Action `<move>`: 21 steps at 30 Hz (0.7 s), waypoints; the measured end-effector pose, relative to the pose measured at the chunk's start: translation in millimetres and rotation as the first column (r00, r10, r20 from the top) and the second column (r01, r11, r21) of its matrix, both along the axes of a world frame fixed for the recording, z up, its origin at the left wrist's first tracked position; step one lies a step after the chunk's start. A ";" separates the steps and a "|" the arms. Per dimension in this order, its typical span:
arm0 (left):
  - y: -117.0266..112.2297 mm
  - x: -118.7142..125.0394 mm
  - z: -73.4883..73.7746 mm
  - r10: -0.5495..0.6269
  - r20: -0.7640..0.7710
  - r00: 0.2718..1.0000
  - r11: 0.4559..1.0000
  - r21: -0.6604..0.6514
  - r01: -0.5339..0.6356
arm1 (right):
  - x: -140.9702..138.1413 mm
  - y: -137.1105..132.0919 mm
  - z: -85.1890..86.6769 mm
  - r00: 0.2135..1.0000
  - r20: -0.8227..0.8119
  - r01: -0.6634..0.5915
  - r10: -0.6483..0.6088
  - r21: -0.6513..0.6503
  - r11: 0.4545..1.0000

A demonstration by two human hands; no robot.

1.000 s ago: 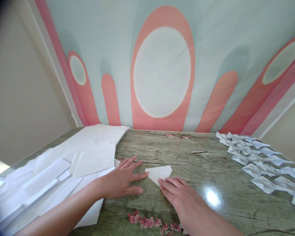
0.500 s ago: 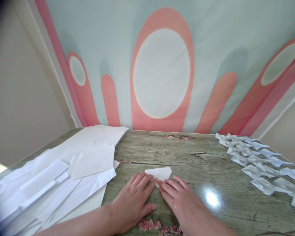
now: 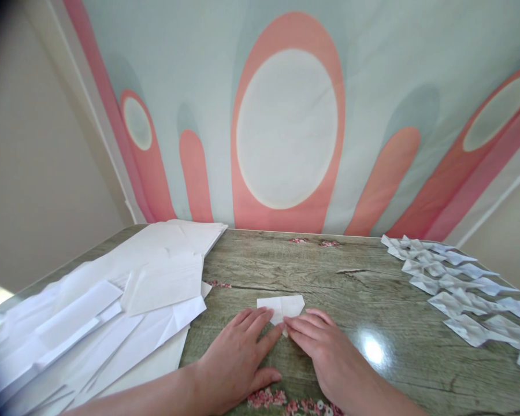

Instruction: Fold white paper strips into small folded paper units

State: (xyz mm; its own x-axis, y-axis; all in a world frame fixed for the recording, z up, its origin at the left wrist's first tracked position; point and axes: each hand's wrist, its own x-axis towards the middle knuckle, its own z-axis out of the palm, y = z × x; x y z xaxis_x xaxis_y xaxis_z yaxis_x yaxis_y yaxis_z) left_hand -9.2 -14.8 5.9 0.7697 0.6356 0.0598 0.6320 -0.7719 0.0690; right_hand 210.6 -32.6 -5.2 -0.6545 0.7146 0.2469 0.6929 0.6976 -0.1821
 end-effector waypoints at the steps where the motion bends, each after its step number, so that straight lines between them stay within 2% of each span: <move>1: -0.2 -0.2 -0.7 -0.004 0.000 1.000 1.000 0.001 0.004 | 0.8 0.4 -1.9 1.000 -0.012 0.004 -0.003 0.015 1.000; 6: 0.1 -0.8 0.9 -0.016 -0.011 1.000 1.000 0.002 0.016 | 3.0 2.0 -12.0 0.997 -0.063 0.049 -0.045 0.067 0.997; 12: 3.1 -0.7 3.4 -0.019 -0.017 1.000 1.000 0.016 0.020 | 7.9 5.4 -17.0 0.997 0.013 0.071 -0.072 0.060 0.996; 21: 5.8 -1.6 4.9 -0.048 0.013 0.999 0.999 0.004 0.048 | 35.8 30.9 -23.9 0.959 0.037 0.279 -0.282 0.070 0.958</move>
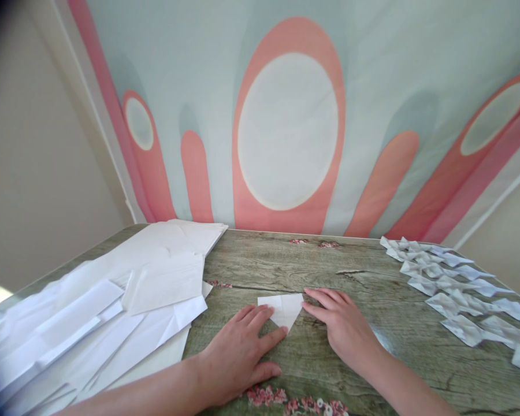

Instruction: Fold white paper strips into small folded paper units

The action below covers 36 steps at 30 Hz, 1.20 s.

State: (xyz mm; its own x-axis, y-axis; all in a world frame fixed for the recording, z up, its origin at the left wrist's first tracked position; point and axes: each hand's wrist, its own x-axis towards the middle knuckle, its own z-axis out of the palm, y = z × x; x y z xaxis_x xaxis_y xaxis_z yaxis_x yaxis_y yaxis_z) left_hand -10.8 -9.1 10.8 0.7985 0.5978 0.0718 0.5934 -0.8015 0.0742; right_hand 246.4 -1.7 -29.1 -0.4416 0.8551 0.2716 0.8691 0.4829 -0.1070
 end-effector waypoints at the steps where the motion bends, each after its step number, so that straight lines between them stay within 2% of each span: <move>1: 0.2 0.0 -0.4 -0.002 0.004 1.000 1.000 0.001 0.002 | 1.4 1.3 0.0 1.000 -0.008 0.002 -0.002 -0.009 1.000; 8: 3.6 -2.2 -3.0 -0.026 0.036 0.999 1.000 -0.011 0.027 | -4.8 1.6 3.4 0.984 -0.181 -0.008 0.003 -0.026 1.000; 11: 5.3 -3.2 -3.8 -0.033 0.066 0.997 0.999 -0.028 0.035 | -11.0 7.4 7.5 0.960 -0.274 0.023 -0.047 -0.090 0.996; 18: 9.3 -4.5 -5.5 -0.070 0.154 0.986 0.994 -0.071 0.082 | -30.9 25.2 20.4 0.933 -0.357 -0.050 -0.055 -0.277 0.960; 25: 17.9 -3.4 0.4 -0.069 0.268 0.961 0.981 -0.155 0.114 | -36.4 30.7 20.0 0.886 -0.445 -0.044 -0.132 -0.365 0.930; 32: 38.5 8.2 -5.1 0.081 0.314 0.946 0.964 -0.266 0.006 | -35.2 32.4 17.3 0.874 -0.464 -0.058 -0.144 -0.395 0.917; 36: 52.2 17.4 -6.4 0.203 0.305 0.930 0.947 -0.303 -0.108 | -35.1 33.3 16.7 0.871 -0.470 -0.056 -0.146 -0.390 0.919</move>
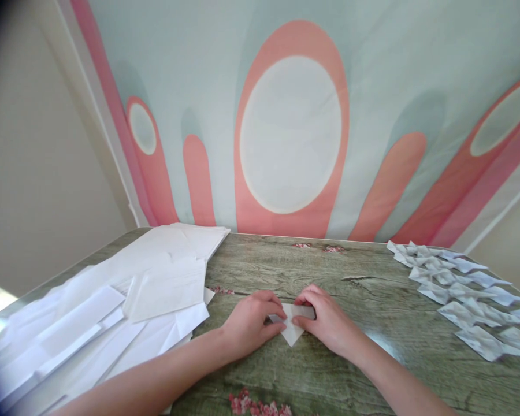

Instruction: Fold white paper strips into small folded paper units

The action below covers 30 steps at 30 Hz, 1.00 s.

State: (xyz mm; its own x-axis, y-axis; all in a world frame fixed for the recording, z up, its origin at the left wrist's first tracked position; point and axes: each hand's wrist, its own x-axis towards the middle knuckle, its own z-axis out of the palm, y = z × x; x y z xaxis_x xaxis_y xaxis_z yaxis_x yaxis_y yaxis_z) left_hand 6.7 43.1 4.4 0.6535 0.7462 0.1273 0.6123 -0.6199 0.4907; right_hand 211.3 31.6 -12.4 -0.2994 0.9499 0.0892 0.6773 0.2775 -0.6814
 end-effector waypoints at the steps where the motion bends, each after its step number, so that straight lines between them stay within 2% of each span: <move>1: 3.0 1.6 -0.5 0.034 0.019 0.999 0.999 0.000 -0.034 | -0.1 -0.4 0.3 1.000 -0.001 0.002 -0.002 0.000 1.000; 5: 11.5 3.5 -3.5 0.117 0.085 0.989 0.993 -0.009 -0.117 | -1.2 -3.1 3.1 1.000 -0.009 0.008 -0.008 -0.004 1.000; 13: 15.7 -2.4 -5.4 0.045 0.055 0.997 0.999 0.012 -0.045 | -1.7 -6.2 0.6 0.999 -0.028 0.026 -0.026 0.031 0.999; 30: 14.4 -2.3 -11.8 0.071 0.134 0.988 0.997 -0.023 -0.069 | 0.0 -7.1 -3.3 0.999 -0.037 0.027 -0.026 0.053 0.998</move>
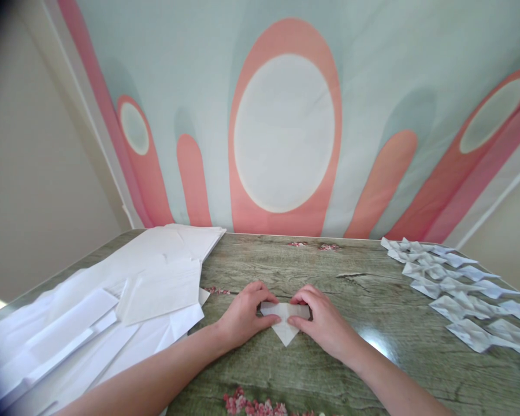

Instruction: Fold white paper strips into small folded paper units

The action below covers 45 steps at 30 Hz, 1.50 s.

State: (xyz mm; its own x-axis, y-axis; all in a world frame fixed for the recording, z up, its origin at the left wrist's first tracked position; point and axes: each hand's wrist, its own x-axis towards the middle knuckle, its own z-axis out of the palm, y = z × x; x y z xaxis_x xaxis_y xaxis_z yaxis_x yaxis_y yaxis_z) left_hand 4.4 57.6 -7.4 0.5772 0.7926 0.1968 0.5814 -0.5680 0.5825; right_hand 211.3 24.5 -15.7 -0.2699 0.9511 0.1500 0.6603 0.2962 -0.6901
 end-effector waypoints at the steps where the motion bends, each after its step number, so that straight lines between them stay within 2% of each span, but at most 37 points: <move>1: 0.0 0.1 -0.1 0.000 0.001 1.000 1.000 0.000 0.000 | 0.1 0.1 -0.4 1.000 0.004 0.003 -0.003 0.001 1.000; 16: 0.0 0.7 -1.4 -0.018 0.007 1.000 0.999 0.033 0.018 | -1.3 -1.7 -1.7 0.999 0.019 0.025 -0.026 0.018 1.000; 30: -3.3 0.5 3.4 -0.074 -0.021 0.997 0.991 0.113 0.076 | -2.1 -5.0 2.5 0.999 0.045 -0.027 0.023 0.079 0.996; 45: -0.9 -1.7 0.1 -0.076 -0.052 0.996 0.991 0.107 0.081 | 0.3 -3.0 1.0 0.999 0.029 -0.041 0.040 0.029 0.999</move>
